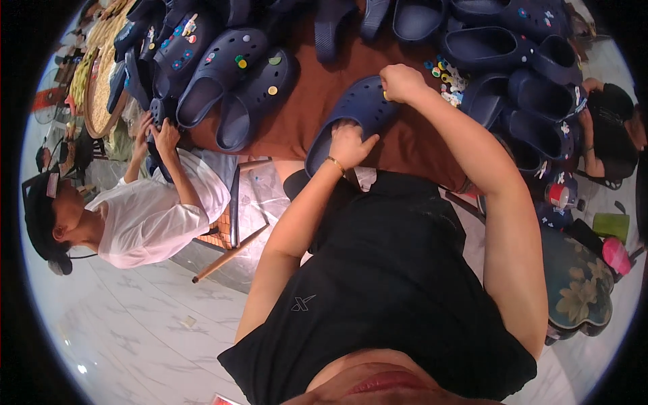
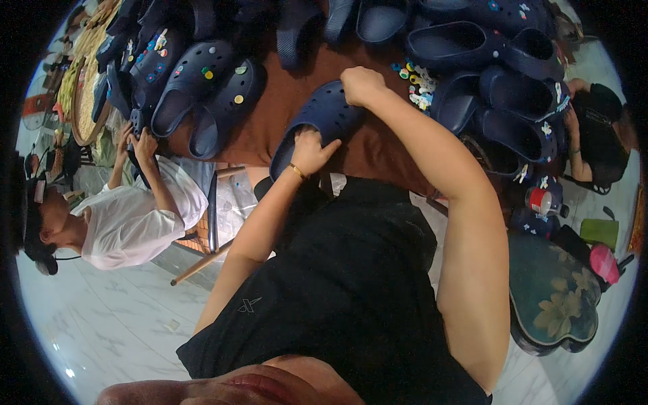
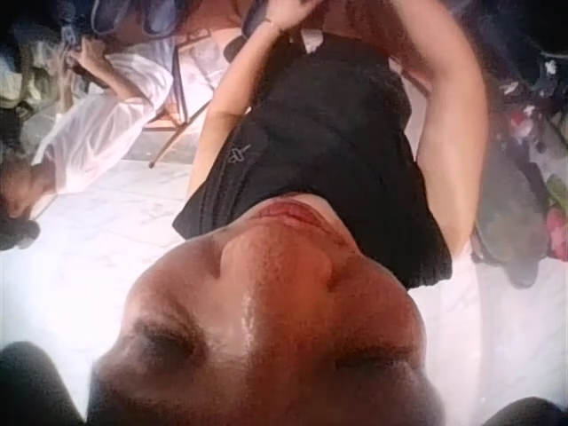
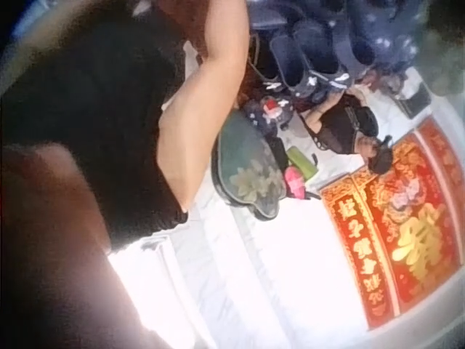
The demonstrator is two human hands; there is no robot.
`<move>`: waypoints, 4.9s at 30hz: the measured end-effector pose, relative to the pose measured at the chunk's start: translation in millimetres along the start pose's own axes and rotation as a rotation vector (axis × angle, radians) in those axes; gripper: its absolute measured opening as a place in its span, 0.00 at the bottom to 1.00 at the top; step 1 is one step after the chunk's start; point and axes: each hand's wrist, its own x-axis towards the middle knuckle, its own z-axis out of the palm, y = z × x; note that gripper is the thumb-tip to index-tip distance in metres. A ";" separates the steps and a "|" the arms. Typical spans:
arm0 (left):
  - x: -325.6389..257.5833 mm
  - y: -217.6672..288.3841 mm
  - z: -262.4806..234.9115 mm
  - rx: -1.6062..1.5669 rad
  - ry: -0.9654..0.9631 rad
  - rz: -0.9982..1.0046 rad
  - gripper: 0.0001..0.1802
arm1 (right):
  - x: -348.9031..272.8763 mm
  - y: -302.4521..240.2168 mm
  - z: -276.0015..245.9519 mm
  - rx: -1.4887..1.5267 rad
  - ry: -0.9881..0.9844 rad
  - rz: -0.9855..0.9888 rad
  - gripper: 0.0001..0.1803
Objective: Manually attaching decorative charms to rubber clogs by pushing them through the holes in the upper part of the shoe.
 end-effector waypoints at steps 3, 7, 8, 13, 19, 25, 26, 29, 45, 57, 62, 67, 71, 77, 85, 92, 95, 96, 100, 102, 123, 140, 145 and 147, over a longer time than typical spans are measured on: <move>-0.1 -0.3 -9.5 -0.039 -0.122 -0.090 0.30 | -11.3 2.4 10.6 0.140 0.081 -0.051 0.11; -1.1 -3.9 -0.5 0.032 -0.013 0.005 0.27 | -24.2 42.8 37.5 0.688 0.156 0.059 0.14; -1.5 -1.1 -3.2 -0.013 -0.037 -0.020 0.30 | -26.9 43.8 40.5 0.750 0.146 0.076 0.14; -4.0 -1.3 -2.7 -0.005 -0.038 -0.051 0.30 | -29.3 37.7 28.1 1.066 -0.039 0.231 0.17; -3.7 -0.3 -2.2 0.024 -0.023 -0.041 0.27 | -22.7 22.0 16.1 0.853 -0.059 0.360 0.20; -4.2 -3.3 -2.2 0.052 -0.016 -0.027 0.26 | -23.6 5.9 0.2 0.414 -0.082 0.299 0.24; -2.7 -1.1 -3.7 0.042 -0.067 -0.074 0.26 | -23.1 2.2 0.3 0.228 -0.009 0.270 0.24; -0.1 4.1 -2.9 0.111 0.053 -0.003 0.26 | -19.9 -12.8 -9.3 0.072 -0.026 0.230 0.23; -5.5 3.3 7.6 0.080 -0.010 -0.028 0.27 | -28.2 27.2 33.3 1.086 0.016 0.378 0.26; 1.1 -0.2 9.7 0.053 0.050 0.002 0.29 | -24.3 5.2 19.3 0.471 0.080 0.350 0.34; 1.0 3.5 -0.3 0.076 -0.007 -0.032 0.30 | -19.6 63.7 32.4 0.299 0.402 0.320 0.22; 5.9 14.6 -28.5 0.055 -0.273 0.016 0.30 | -10.5 98.6 22.2 -0.016 0.351 0.419 0.14; -2.2 10.0 -29.9 -0.054 -0.334 0.014 0.32 | -8.8 94.2 17.5 0.001 0.306 0.369 0.11; -11.8 -1.4 -9.6 -0.083 -0.160 0.047 0.30 | -7.9 32.0 -1.6 0.681 0.332 0.062 0.08; -10.4 1.9 -8.3 -0.146 -0.160 0.028 0.28 | 19.7 -38.3 -7.3 0.403 -0.151 -0.291 0.08; -11.6 -4.7 -2.9 -0.158 -0.140 0.052 0.27 | 29.3 -56.7 -12.5 0.088 -0.373 -0.232 0.18; -11.7 -4.4 -3.1 -0.138 -0.125 0.048 0.27 | 26.5 -61.1 -11.8 0.014 -0.371 -0.184 0.20; -11.5 -4.6 -3.1 -0.137 -0.124 0.043 0.27 | 26.9 -61.7 -11.0 -0.025 -0.339 -0.180 0.21; -11.6 -2.7 -4.1 -0.156 -0.117 0.030 0.26 | 23.9 -69.2 -7.7 0.033 -0.308 -0.318 0.13; -10.3 -2.6 -3.1 -0.151 -0.116 0.030 0.26 | 26.0 -63.5 2.0 0.068 -0.255 -0.371 0.12; -6.9 2.8 -9.1 -0.128 -0.183 -0.029 0.24 | 40.7 -87.9 -16.1 -0.201 -0.687 0.072 0.18; -7.6 1.6 -13.1 -0.115 -0.206 -0.047 0.26 | -51.1 30.2 21.7 0.306 0.451 0.117 0.06; -5.8 -2.4 2.0 -0.299 0.088 0.085 0.23 | -76.0 81.3 26.2 0.009 0.467 0.314 0.08; 1.7 -0.5 3.9 -0.222 0.118 -0.053 0.24 | -77.0 86.6 27.5 -0.023 0.447 0.272 0.08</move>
